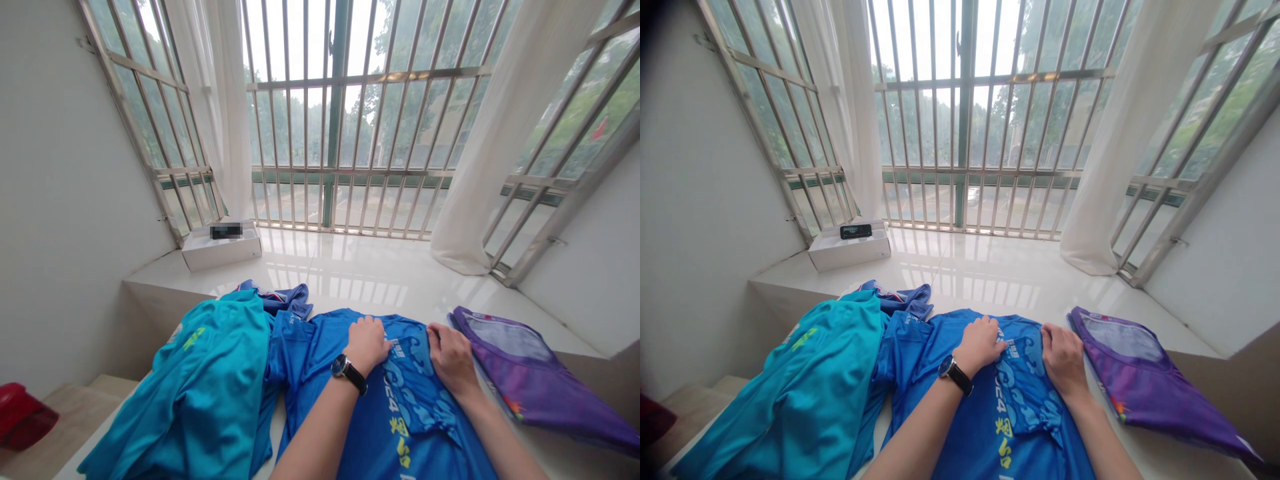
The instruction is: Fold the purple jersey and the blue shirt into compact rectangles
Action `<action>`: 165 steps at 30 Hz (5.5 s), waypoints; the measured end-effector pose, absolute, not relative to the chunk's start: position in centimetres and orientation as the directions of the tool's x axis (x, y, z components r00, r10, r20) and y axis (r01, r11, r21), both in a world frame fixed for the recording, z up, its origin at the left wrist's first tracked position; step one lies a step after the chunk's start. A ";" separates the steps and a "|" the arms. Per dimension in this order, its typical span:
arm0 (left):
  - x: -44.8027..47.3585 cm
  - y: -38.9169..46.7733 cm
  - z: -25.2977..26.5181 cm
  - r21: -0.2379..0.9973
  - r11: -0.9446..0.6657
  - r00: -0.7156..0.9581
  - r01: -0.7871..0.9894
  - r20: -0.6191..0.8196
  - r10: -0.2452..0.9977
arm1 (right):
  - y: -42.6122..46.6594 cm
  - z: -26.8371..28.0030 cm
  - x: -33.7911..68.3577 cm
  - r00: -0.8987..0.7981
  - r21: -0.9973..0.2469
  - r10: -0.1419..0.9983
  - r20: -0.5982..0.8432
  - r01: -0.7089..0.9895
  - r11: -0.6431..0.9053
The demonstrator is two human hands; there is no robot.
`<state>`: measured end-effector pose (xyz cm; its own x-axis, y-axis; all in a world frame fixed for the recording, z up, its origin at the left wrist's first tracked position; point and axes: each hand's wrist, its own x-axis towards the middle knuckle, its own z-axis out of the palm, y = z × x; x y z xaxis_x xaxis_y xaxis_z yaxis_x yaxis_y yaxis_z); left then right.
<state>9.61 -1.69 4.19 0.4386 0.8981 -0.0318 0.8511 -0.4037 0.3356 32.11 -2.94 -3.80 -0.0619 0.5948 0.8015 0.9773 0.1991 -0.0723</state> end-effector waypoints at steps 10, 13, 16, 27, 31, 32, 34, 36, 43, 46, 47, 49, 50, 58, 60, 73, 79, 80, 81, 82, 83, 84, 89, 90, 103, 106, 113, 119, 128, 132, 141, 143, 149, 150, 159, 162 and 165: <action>11.0 -1.4 2.0 0.571 -0.460 0.503 0.680 0.094 0.859 | -3.5 -3.3 32.0 0.044 -0.257 0.591 0.805 0.925 0.281; 11.6 -1.2 1.2 0.708 -0.450 0.536 0.545 0.119 0.836 | -3.7 -3.0 31.7 0.054 -0.297 0.602 0.797 0.902 0.313; 12.0 -1.2 1.0 0.778 -0.440 0.581 0.448 0.120 0.805 | -3.8 -2.9 31.5 0.076 -0.333 0.620 0.781 0.891 0.310; 9.8 -0.4 3.1 0.542 -0.542 0.656 0.642 -0.021 0.755 | -3.5 -3.7 32.3 0.199 -0.333 0.564 0.802 0.931 0.146; 8.7 0.4 3.7 0.546 -0.545 0.669 0.637 -0.039 0.742 | -3.3 -3.7 32.4 0.229 -0.332 0.540 0.810 0.938 0.101; 8.5 0.5 3.8 0.556 -0.543 0.673 0.629 -0.042 0.738 | -3.3 -3.7 32.4 0.226 -0.323 0.536 0.814 0.942 0.094; 8.4 0.6 3.8 0.578 -0.538 0.678 0.613 -0.036 0.734 | -3.3 -3.7 32.4 0.212 -0.297 0.528 0.822 0.952 0.080; 8.6 0.5 3.7 0.592 -0.527 0.665 0.610 -0.021 0.746 | -3.4 -3.6 32.4 0.191 -0.264 0.529 0.827 0.962 0.064; 9.4 0.1 2.9 0.611 -0.473 0.583 0.635 0.023 0.812 | -3.2 -3.7 32.6 0.111 -0.194 0.562 0.820 0.977 0.091; 9.5 0.1 2.6 0.608 -0.478 0.582 0.634 0.032 0.812 | -3.0 -3.8 32.6 0.064 -0.221 0.621 0.781 0.959 0.178; 9.5 0.1 2.6 0.606 -0.481 0.582 0.634 0.036 0.812 | -3.0 -3.9 32.6 0.048 -0.231 0.639 0.767 0.951 0.205; 9.5 0.1 2.5 0.599 -0.486 0.583 0.636 0.040 0.812 | -2.9 -3.9 32.6 0.018 -0.238 0.660 0.751 0.939 0.246; 9.5 0.1 2.5 0.596 -0.489 0.584 0.637 0.040 0.811 | -2.9 -4.0 32.6 0.007 -0.236 0.663 0.749 0.937 0.257; 9.4 0.4 2.3 0.596 -0.473 0.575 0.649 0.023 0.818 | -3.2 -4.1 32.4 -0.012 -0.145 0.713 0.701 0.976 0.160; 9.3 0.5 2.2 0.597 -0.468 0.571 0.651 0.020 0.820 | -3.5 -3.8 32.2 -0.005 -0.109 0.745 0.667 0.989 0.104; 9.3 0.5 2.1 0.568 -0.493 0.582 0.659 0.030 0.813 | -4.7 -1.7 31.3 0.116 -0.012 0.857 0.502 0.992 -0.127; 9.3 0.4 2.1 0.561 -0.488 0.575 0.668 0.025 0.817 | -4.9 -1.3 31.2 0.136 -0.031 0.882 0.451 0.990 -0.137; 9.3 0.5 2.1 0.560 -0.489 0.576 0.669 0.025 0.817 | -5.0 -1.3 31.2 0.140 -0.033 0.886 0.441 0.990 -0.140; 9.3 0.5 2.1 0.558 -0.490 0.578 0.670 0.023 0.816 | -5.0 -1.3 31.2 0.146 -0.036 0.888 0.436 0.989 -0.145; 9.3 0.5 2.1 0.557 -0.491 0.578 0.670 0.023 0.815 | -5.0 -1.4 31.2 0.155 -0.042 0.887 0.435 0.988 -0.151; 9.3 0.5 2.0 0.556 -0.492 0.579 0.670 0.023 0.815 | -5.0 -1.5 31.2 0.161 -0.048 0.885 0.436 0.987 -0.156; 9.3 0.5 2.0 0.555 -0.493 0.579 0.670 0.025 0.815 | -5.0 -1.5 31.2 0.166 -0.052 0.883 0.438 0.986 -0.159; 9.3 0.6 2.0 0.547 -0.499 0.579 0.672 0.032 0.815 | -4.9 -1.7 31.3 0.140 -0.046 0.872 0.469 0.990 -0.134; 9.3 0.6 2.0 0.547 -0.499 0.579 0.673 0.031 0.815 | -4.9 -1.7 31.4 0.125 -0.046 0.871 0.475 0.992 -0.117; 9.2 0.4 2.2 0.548 -0.478 0.571 0.686 0.001 0.821 | -5.1 -1.3 31.6 0.188 -0.135 0.884 0.427 0.980 -0.144; 9.2 0.4 2.3 0.554 -0.471 0.565 0.686 0.002 0.825 | -5.2 -1.2 31.5 0.193 -0.131 0.884 0.427 0.980 -0.151; 9.2 0.4 2.2 0.557 -0.470 0.562 0.684 0.009 0.827 | -5.1 -1.5 31.6 0.206 -0.151 0.894 0.398 0.976 -0.157; 9.2 0.4 2.4 0.550 -0.482 0.567 0.682 0.020 0.824 | -5.1 -1.4 31.5 0.206 -0.152 0.886 0.416 0.976 -0.156; 10.0 -0.2 1.9 0.568 -0.398 0.462 0.721 0.035 0.886 | -5.0 -1.3 31.5 0.231 -0.155 0.889 0.395 0.971 -0.184; 10.4 -0.3 1.7 0.575 -0.380 0.437 0.724 0.043 0.898 | -4.7 -0.6 31.2 0.233 -0.093 0.929 0.289 0.972 -0.215; 10.1 -0.2 1.7 0.647 -0.370 0.496 0.666 -0.014 0.868 | -3.1 1.9 31.0 0.178 0.092 0.983 0.037 0.979 -0.181; 10.0 -0.2 1.8 0.684 -0.369 0.534 0.630 -0.036 0.845 | -2.8 2.1 31.0 0.154 0.104 0.988 0.020 0.982 -0.156; 9.8 -0.3 2.0 0.750 -0.331 0.544 0.572 -0.045 0.838 | -2.1 2.4 31.6 0.110 0.137 0.994 -0.011 0.985 -0.108; 9.7 -0.3 2.0 0.760 -0.320 0.541 0.566 -0.050 0.840 | -2.0 2.4 31.6 0.113 0.140 0.994 -0.007 0.984 -0.111; 10.4 -1.0 1.5 0.707 -0.359 0.506 0.609 0.001 0.862 | -3.7 1.9 30.4 0.123 0.128 0.969 0.213 0.980 -0.152; 10.5 -1.3 1.4 0.681 -0.385 0.497 0.623 0.035 0.867 | -5.0 1.5 29.9 0.043 0.072 0.948 0.316 0.995 -0.070; 10.6 -1.4 1.5 0.648 -0.420 0.510 0.635 0.056 0.858 | -6.0 0.0 29.9 -0.015 0.011 0.953 0.303 1.000 0.012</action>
<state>10.60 -1.40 1.46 0.5100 0.8583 0.0565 0.6351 -0.4201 0.6482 29.89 -5.98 0.05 -0.0151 0.9529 0.3031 0.9999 0.0124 0.0110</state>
